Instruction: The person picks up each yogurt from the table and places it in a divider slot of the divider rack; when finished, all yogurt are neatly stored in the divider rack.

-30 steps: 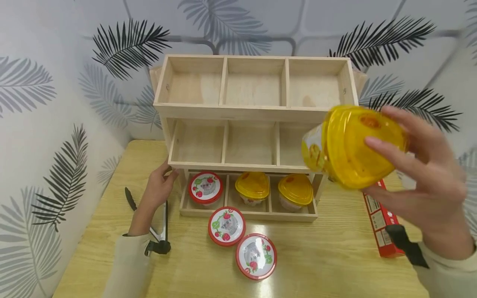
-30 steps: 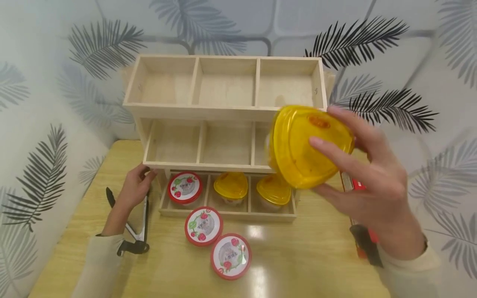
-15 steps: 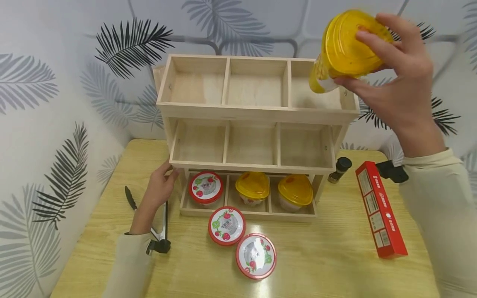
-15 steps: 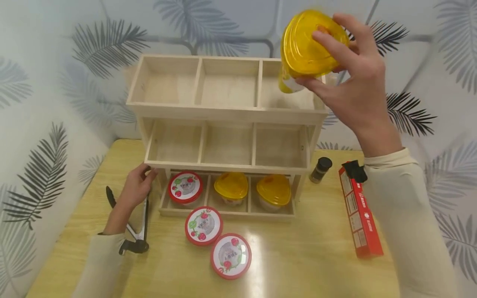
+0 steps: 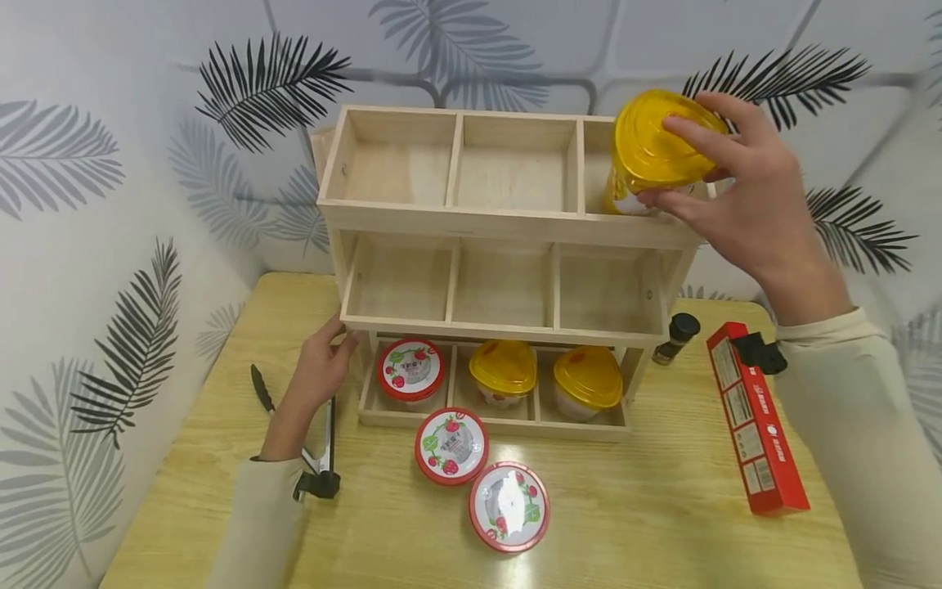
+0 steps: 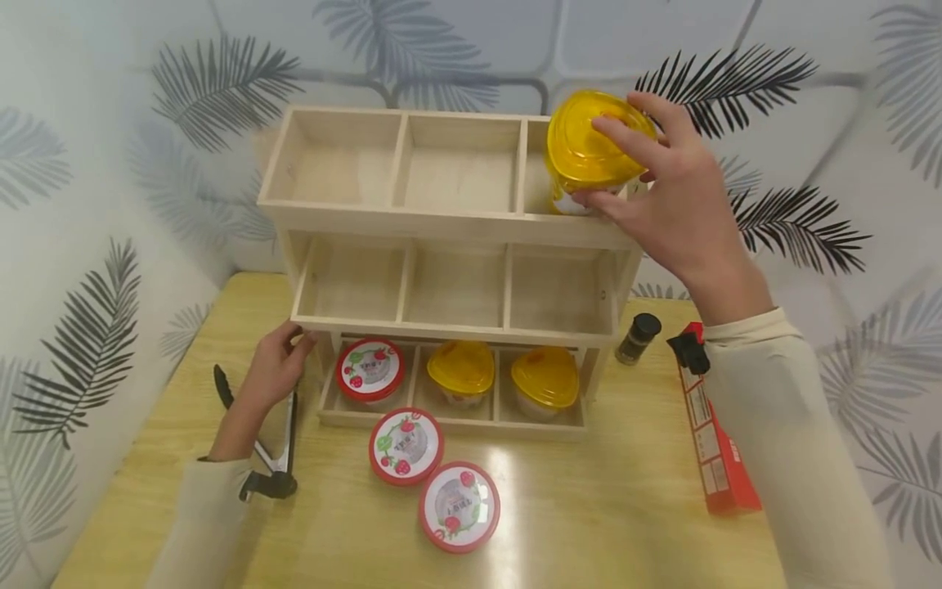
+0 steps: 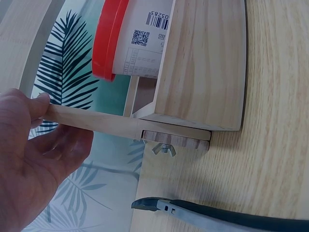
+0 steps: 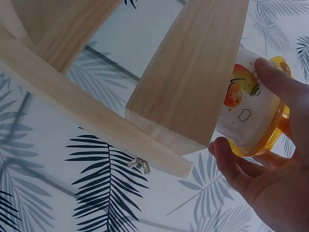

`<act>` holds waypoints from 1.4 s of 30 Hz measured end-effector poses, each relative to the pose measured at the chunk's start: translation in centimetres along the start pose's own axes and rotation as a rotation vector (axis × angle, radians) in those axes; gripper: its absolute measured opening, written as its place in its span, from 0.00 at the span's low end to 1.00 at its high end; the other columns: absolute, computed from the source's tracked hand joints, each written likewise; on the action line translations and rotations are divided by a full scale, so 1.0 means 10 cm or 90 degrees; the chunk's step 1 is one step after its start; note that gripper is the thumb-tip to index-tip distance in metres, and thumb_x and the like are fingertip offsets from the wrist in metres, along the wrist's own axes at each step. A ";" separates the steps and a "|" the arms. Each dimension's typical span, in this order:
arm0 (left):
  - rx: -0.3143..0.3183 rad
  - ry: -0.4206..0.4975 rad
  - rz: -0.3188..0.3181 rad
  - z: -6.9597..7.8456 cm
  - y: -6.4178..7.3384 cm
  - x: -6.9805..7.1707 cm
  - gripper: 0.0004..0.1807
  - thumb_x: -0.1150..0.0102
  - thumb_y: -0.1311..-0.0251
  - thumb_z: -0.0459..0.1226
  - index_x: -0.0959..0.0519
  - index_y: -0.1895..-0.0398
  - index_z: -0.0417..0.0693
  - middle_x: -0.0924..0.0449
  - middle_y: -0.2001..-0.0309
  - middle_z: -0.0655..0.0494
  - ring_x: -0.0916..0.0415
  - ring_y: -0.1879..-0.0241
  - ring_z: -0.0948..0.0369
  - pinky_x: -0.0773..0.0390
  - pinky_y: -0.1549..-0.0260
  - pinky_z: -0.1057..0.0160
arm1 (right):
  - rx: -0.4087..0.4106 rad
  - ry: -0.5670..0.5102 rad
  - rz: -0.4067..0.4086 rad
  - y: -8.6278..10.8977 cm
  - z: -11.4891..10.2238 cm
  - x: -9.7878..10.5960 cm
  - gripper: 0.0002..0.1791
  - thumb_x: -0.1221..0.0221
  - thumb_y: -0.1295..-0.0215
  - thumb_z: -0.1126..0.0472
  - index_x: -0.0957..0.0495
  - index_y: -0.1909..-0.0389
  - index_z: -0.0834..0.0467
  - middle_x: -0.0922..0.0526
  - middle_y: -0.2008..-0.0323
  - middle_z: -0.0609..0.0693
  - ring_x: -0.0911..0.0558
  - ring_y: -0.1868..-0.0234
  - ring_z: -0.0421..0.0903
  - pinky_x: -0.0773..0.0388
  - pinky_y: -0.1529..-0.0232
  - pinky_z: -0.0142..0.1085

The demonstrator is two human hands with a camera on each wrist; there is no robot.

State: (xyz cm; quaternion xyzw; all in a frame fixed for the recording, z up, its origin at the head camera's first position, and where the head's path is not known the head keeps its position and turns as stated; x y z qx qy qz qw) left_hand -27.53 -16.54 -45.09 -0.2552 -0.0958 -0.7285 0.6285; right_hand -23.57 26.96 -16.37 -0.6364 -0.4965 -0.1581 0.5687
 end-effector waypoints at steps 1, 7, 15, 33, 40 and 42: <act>0.000 -0.001 0.000 0.00 0.00 0.00 0.30 0.51 0.24 0.36 0.41 0.22 0.53 0.30 0.34 0.35 0.25 0.41 0.38 0.19 0.50 0.42 | 0.001 0.003 -0.004 0.01 0.00 0.00 0.36 0.26 0.45 0.62 0.25 0.33 0.52 0.38 0.26 0.51 0.31 0.33 0.55 0.28 0.45 0.25; -0.007 -0.004 0.003 0.01 -0.01 0.00 0.30 0.51 0.24 0.36 0.41 0.22 0.52 0.30 0.34 0.35 0.25 0.41 0.38 0.19 0.50 0.42 | 0.000 -0.007 -0.013 0.08 -0.01 0.01 0.40 0.25 0.47 0.65 0.27 0.31 0.52 0.41 0.24 0.55 0.41 0.25 0.57 0.38 0.29 0.55; 0.001 -0.011 0.008 -0.02 -0.01 0.01 0.30 0.51 0.24 0.36 0.41 0.22 0.53 0.30 0.34 0.36 0.26 0.40 0.39 0.19 0.51 0.42 | 0.034 -0.010 -0.007 0.13 -0.03 0.01 0.46 0.23 0.50 0.66 0.31 0.28 0.50 0.43 0.24 0.57 0.43 0.24 0.59 0.44 0.27 0.56; 0.011 0.012 -0.015 -0.01 0.00 -0.05 0.29 0.52 0.24 0.36 0.41 0.23 0.48 0.31 0.34 0.35 0.28 0.39 0.38 0.20 0.48 0.43 | 0.277 -0.088 0.345 1.81 -1.19 0.13 0.32 0.37 0.36 0.38 0.21 0.47 0.62 0.22 0.44 0.65 0.24 0.46 0.64 0.33 0.32 0.41; 0.003 0.008 -0.004 0.01 0.00 -0.01 0.29 0.51 0.24 0.35 0.41 0.22 0.49 0.31 0.33 0.35 0.28 0.38 0.38 0.19 0.49 0.43 | 0.151 -0.074 -0.121 2.67 -1.16 -1.18 0.44 0.44 0.39 0.26 0.28 0.32 0.54 0.26 0.34 0.51 0.22 0.42 0.51 0.23 0.45 0.41; 0.002 0.008 -0.002 0.02 -0.01 0.00 0.29 0.51 0.25 0.35 0.41 0.22 0.50 0.30 0.34 0.35 0.27 0.40 0.38 0.19 0.50 0.43 | 0.127 -0.079 -0.191 2.89 -1.13 -1.45 0.48 0.45 0.41 0.24 0.32 0.29 0.52 0.32 0.29 0.51 0.24 0.38 0.55 0.20 0.49 0.49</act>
Point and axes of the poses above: each hand's wrist, its own y-axis away from the middle knuckle, its own x-axis out of the back of the hand, z = x × y, the point moved 9 cm from there along -y, towards the middle knuckle
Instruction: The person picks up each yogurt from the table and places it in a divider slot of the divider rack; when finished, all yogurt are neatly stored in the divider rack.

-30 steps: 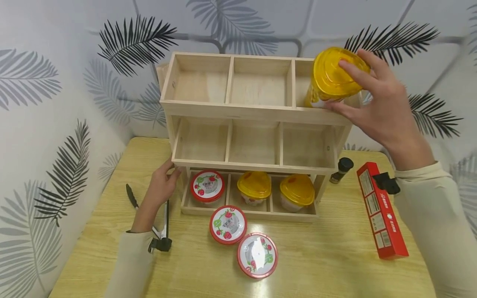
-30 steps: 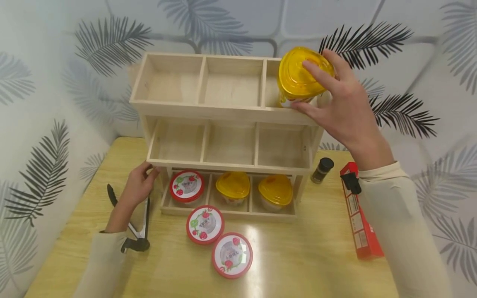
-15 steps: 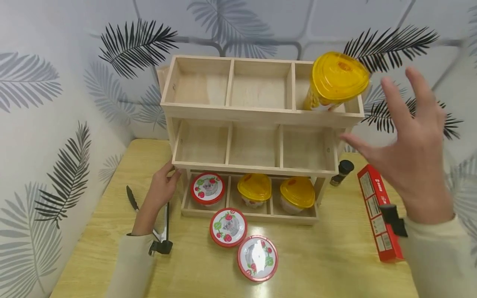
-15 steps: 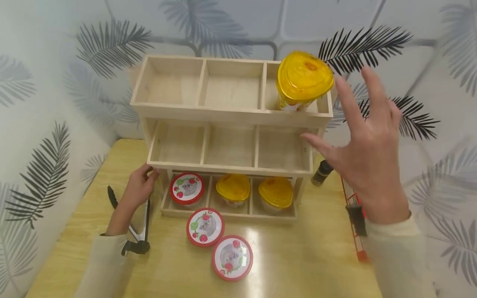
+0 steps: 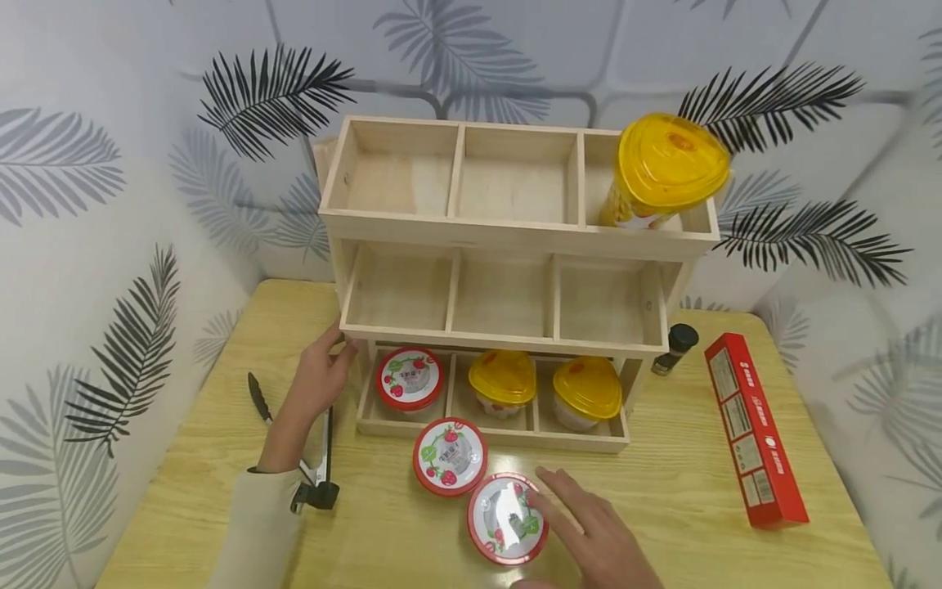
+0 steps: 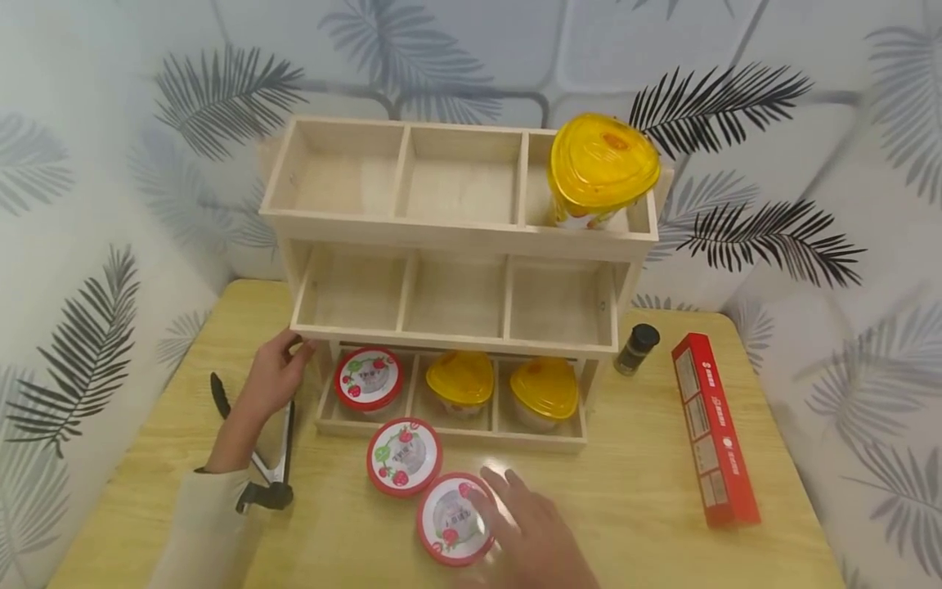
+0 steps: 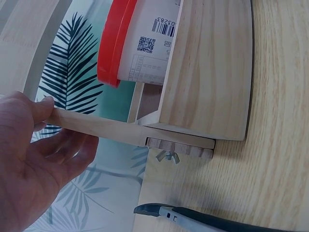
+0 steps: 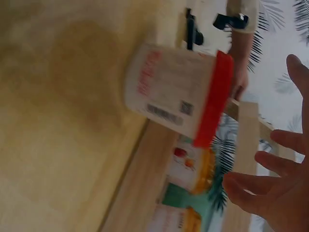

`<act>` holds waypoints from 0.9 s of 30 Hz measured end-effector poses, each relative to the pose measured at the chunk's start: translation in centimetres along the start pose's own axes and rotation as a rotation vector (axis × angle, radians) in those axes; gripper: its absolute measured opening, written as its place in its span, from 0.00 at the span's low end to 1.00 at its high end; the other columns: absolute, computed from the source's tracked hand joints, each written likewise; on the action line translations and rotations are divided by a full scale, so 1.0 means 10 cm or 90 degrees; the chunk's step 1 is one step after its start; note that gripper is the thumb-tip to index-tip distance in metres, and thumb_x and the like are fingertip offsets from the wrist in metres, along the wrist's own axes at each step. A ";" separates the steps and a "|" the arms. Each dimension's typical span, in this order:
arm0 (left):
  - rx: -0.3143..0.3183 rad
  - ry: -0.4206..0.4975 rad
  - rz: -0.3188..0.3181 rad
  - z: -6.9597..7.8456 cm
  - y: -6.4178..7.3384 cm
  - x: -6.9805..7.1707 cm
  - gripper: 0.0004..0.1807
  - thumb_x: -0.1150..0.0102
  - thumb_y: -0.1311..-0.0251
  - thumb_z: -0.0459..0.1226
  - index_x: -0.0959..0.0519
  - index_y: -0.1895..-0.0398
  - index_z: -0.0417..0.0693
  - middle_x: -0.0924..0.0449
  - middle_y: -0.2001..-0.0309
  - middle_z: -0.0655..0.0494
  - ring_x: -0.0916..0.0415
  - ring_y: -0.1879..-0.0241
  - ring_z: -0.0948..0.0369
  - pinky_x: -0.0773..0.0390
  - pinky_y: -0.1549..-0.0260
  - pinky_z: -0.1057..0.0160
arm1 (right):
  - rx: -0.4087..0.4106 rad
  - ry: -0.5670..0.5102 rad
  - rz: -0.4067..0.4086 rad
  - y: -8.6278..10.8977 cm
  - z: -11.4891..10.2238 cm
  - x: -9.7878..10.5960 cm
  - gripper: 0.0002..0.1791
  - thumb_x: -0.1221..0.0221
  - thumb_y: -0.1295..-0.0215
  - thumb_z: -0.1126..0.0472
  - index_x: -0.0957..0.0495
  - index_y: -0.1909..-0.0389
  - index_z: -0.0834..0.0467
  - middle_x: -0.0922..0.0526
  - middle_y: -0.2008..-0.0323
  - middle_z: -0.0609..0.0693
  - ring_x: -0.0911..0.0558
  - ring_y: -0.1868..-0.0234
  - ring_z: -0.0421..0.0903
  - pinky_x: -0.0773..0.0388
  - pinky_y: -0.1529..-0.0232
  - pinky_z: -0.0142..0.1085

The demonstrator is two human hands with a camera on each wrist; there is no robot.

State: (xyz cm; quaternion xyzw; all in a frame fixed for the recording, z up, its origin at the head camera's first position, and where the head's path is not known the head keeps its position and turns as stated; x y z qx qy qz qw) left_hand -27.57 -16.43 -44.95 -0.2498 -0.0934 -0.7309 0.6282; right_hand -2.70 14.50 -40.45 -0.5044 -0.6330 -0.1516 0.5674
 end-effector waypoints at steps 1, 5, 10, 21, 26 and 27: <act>0.000 0.002 0.001 0.00 0.00 0.00 0.29 0.51 0.25 0.35 0.40 0.22 0.50 0.30 0.35 0.35 0.26 0.40 0.38 0.19 0.50 0.43 | -0.013 -0.010 -0.028 0.05 0.01 -0.13 0.49 0.45 0.42 0.23 0.34 0.27 0.50 0.35 0.27 0.50 0.26 0.36 0.57 0.19 0.49 0.52; 0.002 0.008 0.004 0.00 0.01 0.01 0.29 0.51 0.25 0.34 0.40 0.22 0.49 0.28 0.38 0.33 0.22 0.45 0.38 0.18 0.53 0.43 | -0.047 -0.041 -0.084 0.18 0.04 -0.48 0.49 0.49 0.41 0.22 0.38 0.25 0.45 0.42 0.24 0.51 0.30 0.34 0.67 0.20 0.50 0.60; -0.003 0.014 0.006 0.00 0.01 0.01 0.29 0.50 0.25 0.32 0.39 0.23 0.47 0.28 0.38 0.33 0.22 0.45 0.37 0.18 0.52 0.43 | -0.061 -0.043 -0.053 0.22 0.04 -0.60 0.43 0.43 0.41 0.25 0.33 0.28 0.42 0.39 0.25 0.51 0.28 0.36 0.69 0.19 0.52 0.60; 0.005 -0.004 -0.002 -0.04 -0.01 0.01 0.28 0.51 0.24 0.37 0.39 0.23 0.49 0.30 0.34 0.35 0.25 0.41 0.38 0.19 0.50 0.42 | 0.060 0.014 0.080 0.24 -0.04 -0.62 0.29 0.47 0.29 0.35 0.22 0.38 0.49 0.27 0.34 0.53 0.20 0.43 0.58 0.18 0.53 0.46; 0.010 -0.002 -0.007 -0.03 0.00 0.00 0.29 0.51 0.24 0.36 0.40 0.23 0.50 0.30 0.34 0.35 0.26 0.40 0.38 0.20 0.49 0.42 | 0.051 0.038 0.072 0.23 0.00 -0.56 0.31 0.57 0.25 0.35 0.19 0.40 0.51 0.23 0.37 0.54 0.19 0.46 0.56 0.17 0.53 0.46; 0.011 -0.002 -0.007 -0.02 0.00 0.00 0.29 0.51 0.24 0.37 0.40 0.23 0.50 0.30 0.34 0.35 0.26 0.41 0.38 0.20 0.49 0.42 | 0.046 0.042 0.073 0.22 0.01 -0.52 0.32 0.58 0.25 0.34 0.19 0.41 0.51 0.23 0.38 0.54 0.19 0.47 0.56 0.17 0.54 0.46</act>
Point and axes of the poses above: each hand's wrist, its own y-axis away from the middle knuckle, its own x-axis out of the back of the hand, z = x × y, the point moved 9 cm from there along -y, towards the middle knuckle
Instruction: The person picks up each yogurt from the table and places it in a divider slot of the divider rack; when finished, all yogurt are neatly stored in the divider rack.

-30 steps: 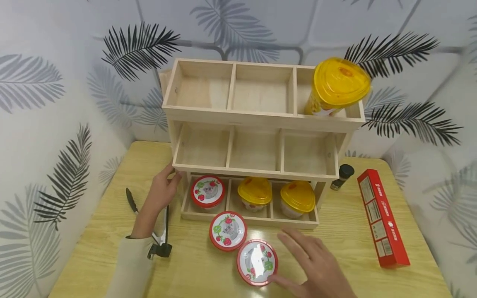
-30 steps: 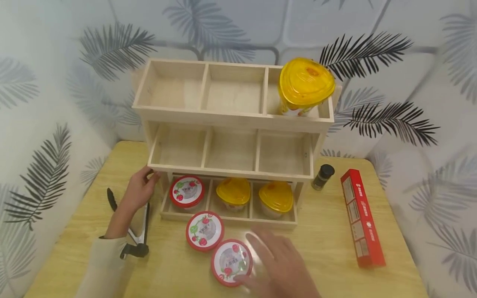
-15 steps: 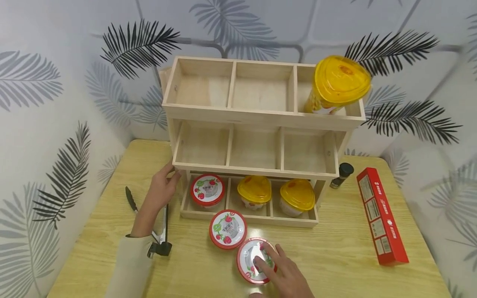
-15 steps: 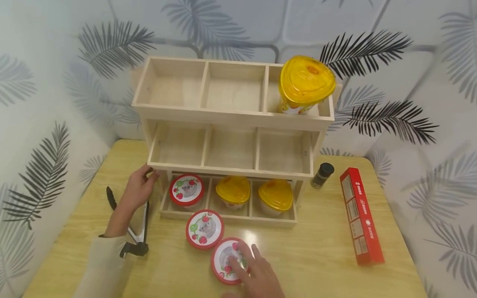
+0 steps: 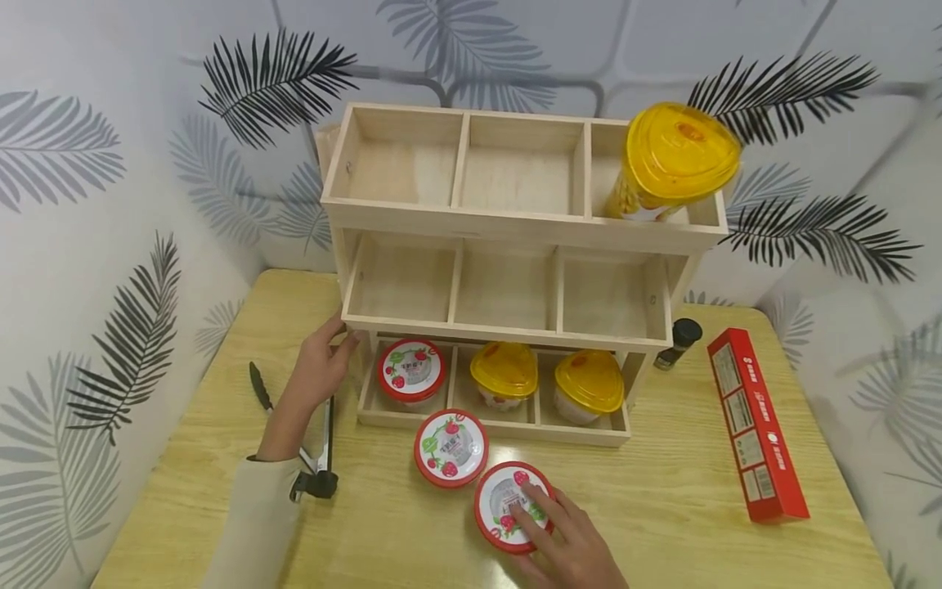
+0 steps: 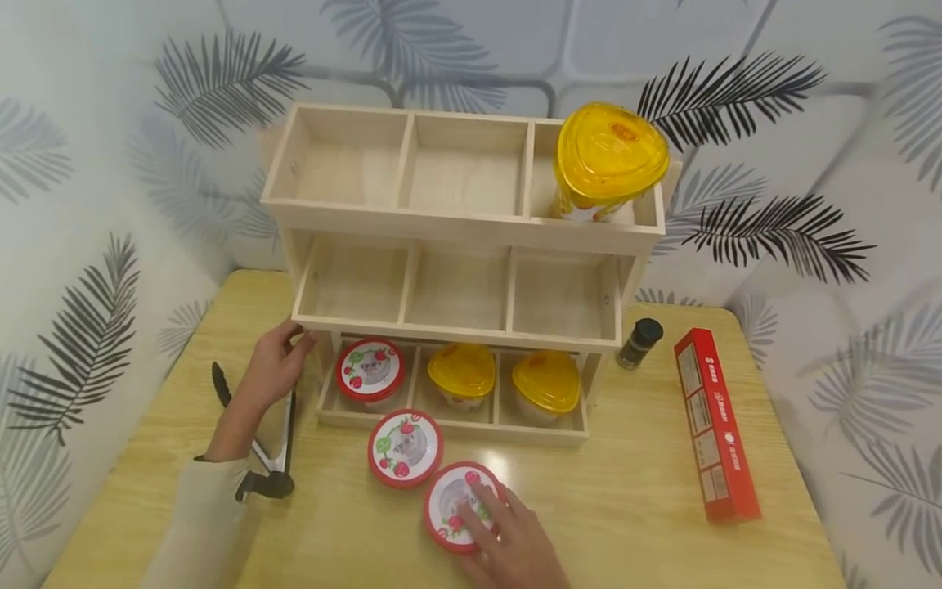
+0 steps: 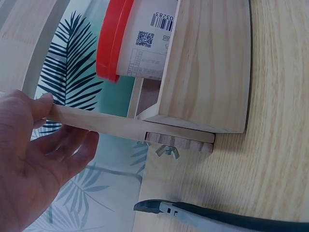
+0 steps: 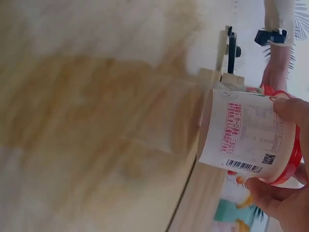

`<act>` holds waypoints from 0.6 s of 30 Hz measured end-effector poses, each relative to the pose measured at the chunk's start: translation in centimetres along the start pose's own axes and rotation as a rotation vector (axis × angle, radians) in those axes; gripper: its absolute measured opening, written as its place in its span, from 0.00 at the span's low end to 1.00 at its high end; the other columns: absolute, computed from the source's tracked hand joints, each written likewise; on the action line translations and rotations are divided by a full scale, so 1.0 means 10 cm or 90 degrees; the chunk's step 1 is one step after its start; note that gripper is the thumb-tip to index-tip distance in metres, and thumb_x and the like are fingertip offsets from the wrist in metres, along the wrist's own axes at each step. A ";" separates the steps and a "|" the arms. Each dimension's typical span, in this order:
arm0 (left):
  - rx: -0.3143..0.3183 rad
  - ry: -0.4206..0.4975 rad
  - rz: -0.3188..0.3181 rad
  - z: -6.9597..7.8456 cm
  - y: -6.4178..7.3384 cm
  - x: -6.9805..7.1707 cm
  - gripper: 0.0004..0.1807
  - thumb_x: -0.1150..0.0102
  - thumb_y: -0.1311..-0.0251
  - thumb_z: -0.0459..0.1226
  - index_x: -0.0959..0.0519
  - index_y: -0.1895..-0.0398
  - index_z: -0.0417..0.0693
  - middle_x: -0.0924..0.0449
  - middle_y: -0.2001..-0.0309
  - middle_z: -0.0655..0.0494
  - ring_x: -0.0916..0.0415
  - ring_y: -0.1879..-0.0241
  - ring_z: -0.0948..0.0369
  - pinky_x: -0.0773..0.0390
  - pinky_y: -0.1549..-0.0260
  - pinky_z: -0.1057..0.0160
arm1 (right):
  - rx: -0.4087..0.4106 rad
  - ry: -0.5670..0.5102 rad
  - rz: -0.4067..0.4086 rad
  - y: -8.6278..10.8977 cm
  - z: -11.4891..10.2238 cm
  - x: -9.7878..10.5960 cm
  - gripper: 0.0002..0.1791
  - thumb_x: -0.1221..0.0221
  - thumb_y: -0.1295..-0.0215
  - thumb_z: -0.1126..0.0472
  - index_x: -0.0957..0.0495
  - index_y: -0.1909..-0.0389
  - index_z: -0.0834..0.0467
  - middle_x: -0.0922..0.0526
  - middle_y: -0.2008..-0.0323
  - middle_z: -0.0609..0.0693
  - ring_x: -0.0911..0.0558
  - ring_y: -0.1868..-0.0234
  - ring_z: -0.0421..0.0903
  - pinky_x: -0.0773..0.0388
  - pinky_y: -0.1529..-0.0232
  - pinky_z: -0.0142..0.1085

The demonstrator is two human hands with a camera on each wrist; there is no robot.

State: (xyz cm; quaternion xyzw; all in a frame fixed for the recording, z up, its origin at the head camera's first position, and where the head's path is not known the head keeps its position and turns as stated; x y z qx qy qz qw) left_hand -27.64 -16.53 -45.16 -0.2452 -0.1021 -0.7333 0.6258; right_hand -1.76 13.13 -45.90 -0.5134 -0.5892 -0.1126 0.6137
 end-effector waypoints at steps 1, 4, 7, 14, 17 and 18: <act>0.000 -0.002 -0.001 0.00 0.00 0.00 0.28 0.51 0.24 0.37 0.40 0.23 0.49 0.30 0.34 0.35 0.26 0.41 0.38 0.20 0.49 0.42 | -0.002 0.003 0.004 -0.01 0.01 0.04 0.33 0.60 0.25 0.34 0.19 0.41 0.52 0.22 0.38 0.54 0.19 0.47 0.56 0.17 0.54 0.46; 0.008 -0.007 -0.004 0.01 0.00 0.01 0.28 0.51 0.24 0.37 0.39 0.23 0.49 0.31 0.34 0.35 0.25 0.42 0.38 0.19 0.49 0.43 | -0.011 0.007 0.020 -0.08 0.03 0.22 0.34 0.62 0.25 0.34 0.19 0.41 0.52 0.22 0.39 0.54 0.19 0.47 0.57 0.17 0.55 0.49; 0.016 -0.006 -0.007 0.01 0.00 0.01 0.29 0.51 0.24 0.37 0.40 0.23 0.48 0.32 0.33 0.35 0.26 0.41 0.38 0.20 0.49 0.43 | -0.021 0.005 0.034 -0.19 0.05 0.45 0.34 0.63 0.25 0.35 0.20 0.39 0.52 0.23 0.37 0.54 0.21 0.45 0.57 0.18 0.50 0.47; 0.006 -0.002 -0.006 0.01 -0.01 0.01 0.28 0.51 0.25 0.35 0.38 0.24 0.45 0.32 0.33 0.35 0.29 0.38 0.38 0.20 0.48 0.43 | 0.031 -0.014 0.157 -0.68 0.10 1.17 0.29 0.51 0.25 0.39 0.18 0.42 0.56 0.22 0.39 0.59 0.22 0.44 0.59 0.42 0.28 0.30; 0.001 0.001 -0.006 0.02 -0.02 0.01 0.28 0.51 0.25 0.35 0.39 0.24 0.45 0.32 0.33 0.35 0.28 0.38 0.38 0.20 0.49 0.43 | 0.099 -0.016 0.256 -1.00 0.05 1.56 0.24 0.45 0.26 0.44 0.17 0.48 0.60 0.20 0.43 0.63 0.22 0.46 0.64 0.36 0.31 0.33; 0.000 0.002 -0.005 0.02 -0.02 0.01 0.28 0.50 0.25 0.35 0.38 0.24 0.45 0.32 0.33 0.35 0.28 0.39 0.38 0.19 0.49 0.43 | 0.110 -0.018 0.276 -1.13 0.03 1.68 0.24 0.45 0.26 0.44 0.17 0.48 0.60 0.20 0.43 0.64 0.22 0.46 0.64 0.34 0.32 0.32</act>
Point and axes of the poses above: each hand's wrist, its own y-axis away from the middle knuckle, its own x-axis out of the back of the hand, z = x × y, the point moved 9 cm from there along -y, towards the middle knuckle
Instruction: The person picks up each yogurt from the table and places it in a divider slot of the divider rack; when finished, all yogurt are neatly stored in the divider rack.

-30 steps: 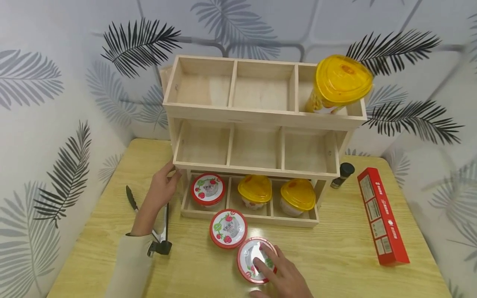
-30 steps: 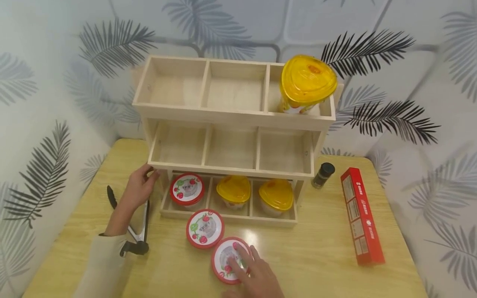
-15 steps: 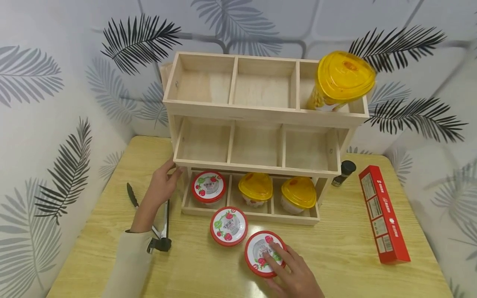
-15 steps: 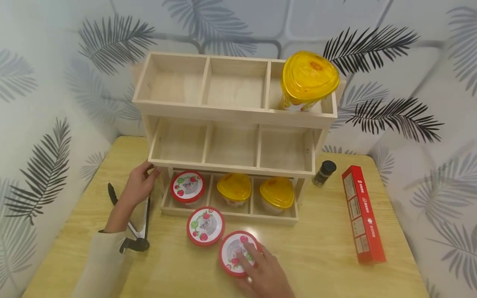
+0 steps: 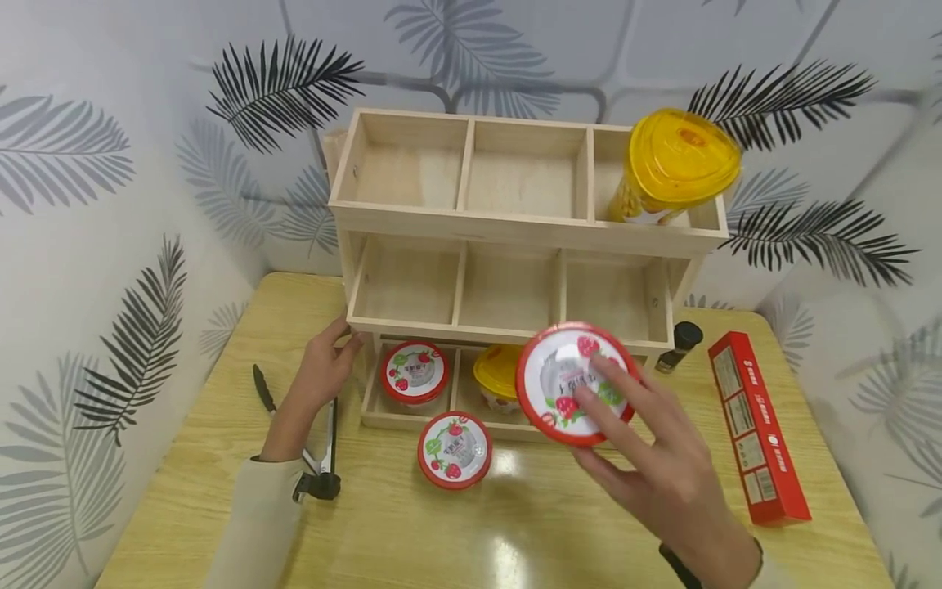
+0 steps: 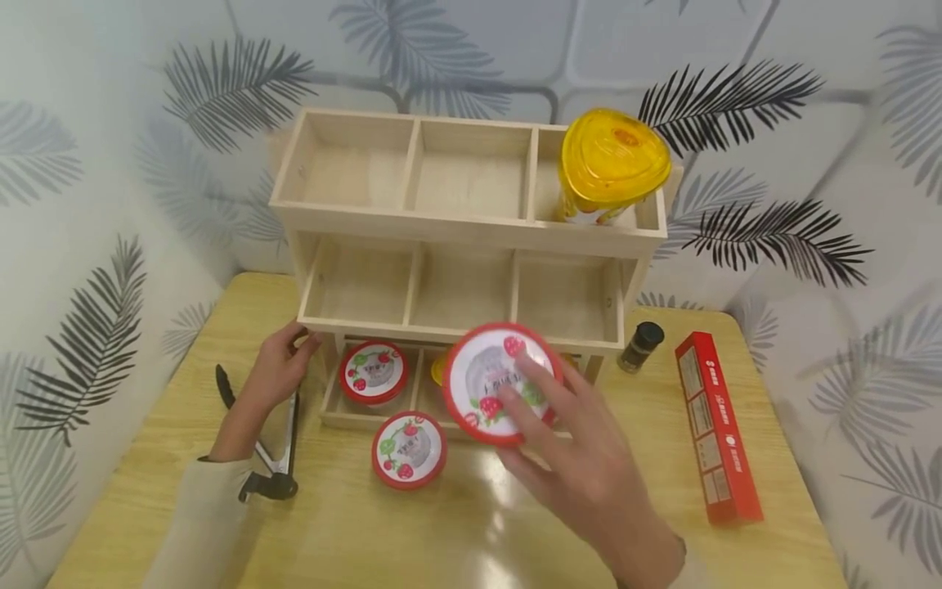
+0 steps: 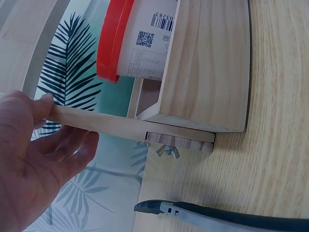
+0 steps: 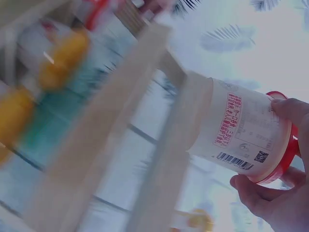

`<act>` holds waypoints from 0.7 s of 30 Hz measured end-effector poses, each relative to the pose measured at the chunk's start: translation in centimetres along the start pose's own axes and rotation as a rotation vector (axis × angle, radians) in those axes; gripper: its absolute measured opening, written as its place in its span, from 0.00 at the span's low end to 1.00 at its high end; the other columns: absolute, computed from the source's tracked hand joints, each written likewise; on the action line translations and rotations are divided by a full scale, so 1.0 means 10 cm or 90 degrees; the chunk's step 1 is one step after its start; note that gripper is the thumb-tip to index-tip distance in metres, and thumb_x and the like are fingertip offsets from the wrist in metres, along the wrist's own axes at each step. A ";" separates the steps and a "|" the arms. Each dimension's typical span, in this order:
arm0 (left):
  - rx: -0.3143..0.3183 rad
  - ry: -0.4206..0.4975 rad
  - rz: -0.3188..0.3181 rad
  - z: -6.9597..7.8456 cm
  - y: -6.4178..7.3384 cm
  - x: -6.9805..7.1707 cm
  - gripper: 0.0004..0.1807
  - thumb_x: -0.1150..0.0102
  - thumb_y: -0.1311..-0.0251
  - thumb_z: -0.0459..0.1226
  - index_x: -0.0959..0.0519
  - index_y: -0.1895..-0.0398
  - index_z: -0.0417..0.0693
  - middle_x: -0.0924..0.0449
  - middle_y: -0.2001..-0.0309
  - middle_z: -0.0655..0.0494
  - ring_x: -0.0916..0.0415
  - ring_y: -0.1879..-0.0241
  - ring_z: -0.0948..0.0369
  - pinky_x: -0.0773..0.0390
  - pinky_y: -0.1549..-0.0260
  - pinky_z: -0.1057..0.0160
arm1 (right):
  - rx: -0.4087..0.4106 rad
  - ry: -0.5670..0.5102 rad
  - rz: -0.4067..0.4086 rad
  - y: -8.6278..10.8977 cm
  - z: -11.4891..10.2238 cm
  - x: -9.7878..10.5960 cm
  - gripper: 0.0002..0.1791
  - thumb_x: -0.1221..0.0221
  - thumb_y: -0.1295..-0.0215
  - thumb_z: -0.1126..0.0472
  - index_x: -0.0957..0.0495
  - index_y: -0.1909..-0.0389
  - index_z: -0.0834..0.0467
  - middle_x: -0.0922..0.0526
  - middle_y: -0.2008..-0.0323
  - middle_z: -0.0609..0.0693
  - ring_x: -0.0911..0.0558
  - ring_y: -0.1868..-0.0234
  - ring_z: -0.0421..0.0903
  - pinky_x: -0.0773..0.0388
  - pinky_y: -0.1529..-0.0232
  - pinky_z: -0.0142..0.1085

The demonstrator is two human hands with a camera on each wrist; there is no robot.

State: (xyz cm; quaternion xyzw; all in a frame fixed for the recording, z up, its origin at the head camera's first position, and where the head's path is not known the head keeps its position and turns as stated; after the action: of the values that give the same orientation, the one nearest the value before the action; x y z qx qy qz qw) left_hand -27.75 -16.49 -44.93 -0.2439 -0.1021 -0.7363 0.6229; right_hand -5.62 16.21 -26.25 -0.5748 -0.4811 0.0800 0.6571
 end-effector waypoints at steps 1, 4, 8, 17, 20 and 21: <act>-0.002 0.000 0.001 0.00 0.00 0.00 0.28 0.50 0.25 0.35 0.38 0.24 0.46 0.32 0.33 0.35 0.28 0.39 0.38 0.19 0.49 0.43 | 0.011 -0.001 0.021 -0.16 0.00 0.05 0.23 0.44 0.27 0.45 0.17 0.49 0.61 0.20 0.43 0.64 0.22 0.46 0.65 0.33 0.33 0.32; -0.008 0.002 0.007 0.01 0.00 0.02 0.28 0.50 0.25 0.35 0.38 0.24 0.47 0.31 0.33 0.35 0.27 0.40 0.39 0.19 0.50 0.43 | 0.018 -0.007 0.058 -0.64 0.05 0.13 0.22 0.41 0.28 0.46 0.17 0.47 0.59 0.20 0.42 0.62 0.22 0.44 0.65 0.30 0.35 0.35; -0.014 0.007 0.014 0.01 -0.01 0.03 0.28 0.50 0.25 0.35 0.37 0.24 0.50 0.28 0.36 0.36 0.25 0.41 0.40 0.18 0.52 0.43 | 0.008 -0.024 0.069 -1.19 0.17 0.08 0.21 0.32 0.36 0.56 0.18 0.44 0.57 0.22 0.39 0.59 0.24 0.38 0.61 0.24 0.38 0.44; -0.013 0.017 0.007 -0.01 0.02 0.01 0.28 0.50 0.25 0.36 0.38 0.24 0.47 0.30 0.35 0.35 0.29 0.37 0.39 0.19 0.49 0.44 | -0.012 0.083 0.037 -1.75 0.46 -0.30 0.25 0.35 0.33 0.57 0.23 0.37 0.60 0.27 0.35 0.61 0.27 0.35 0.55 0.24 0.39 0.43; -0.020 0.018 0.003 0.00 0.02 0.00 0.28 0.50 0.25 0.35 0.39 0.24 0.46 0.30 0.35 0.35 0.29 0.37 0.38 0.19 0.49 0.44 | -0.022 0.151 0.019 -1.79 0.54 -0.44 0.25 0.37 0.31 0.54 0.24 0.36 0.60 0.27 0.35 0.62 0.27 0.35 0.59 0.26 0.36 0.46; -0.022 0.017 0.004 0.00 0.01 -0.01 0.28 0.50 0.25 0.35 0.39 0.24 0.46 0.30 0.34 0.35 0.29 0.37 0.38 0.19 0.49 0.44 | -0.022 0.168 0.014 -1.79 0.56 -0.50 0.26 0.37 0.31 0.55 0.24 0.36 0.60 0.27 0.35 0.62 0.27 0.35 0.60 0.27 0.35 0.48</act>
State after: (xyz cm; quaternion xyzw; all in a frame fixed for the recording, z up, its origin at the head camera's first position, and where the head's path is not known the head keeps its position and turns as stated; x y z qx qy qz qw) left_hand -27.60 -16.46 -44.96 -0.2451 -0.0801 -0.7395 0.6219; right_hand -20.32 10.93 -14.72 -0.5970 -0.3853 0.0022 0.7036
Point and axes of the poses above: each hand's wrist, its own y-axis away from the middle knuckle, its own x-axis out of the back of the hand, z = x × y, the point moved 9 cm from there along -y, towards the middle knuckle
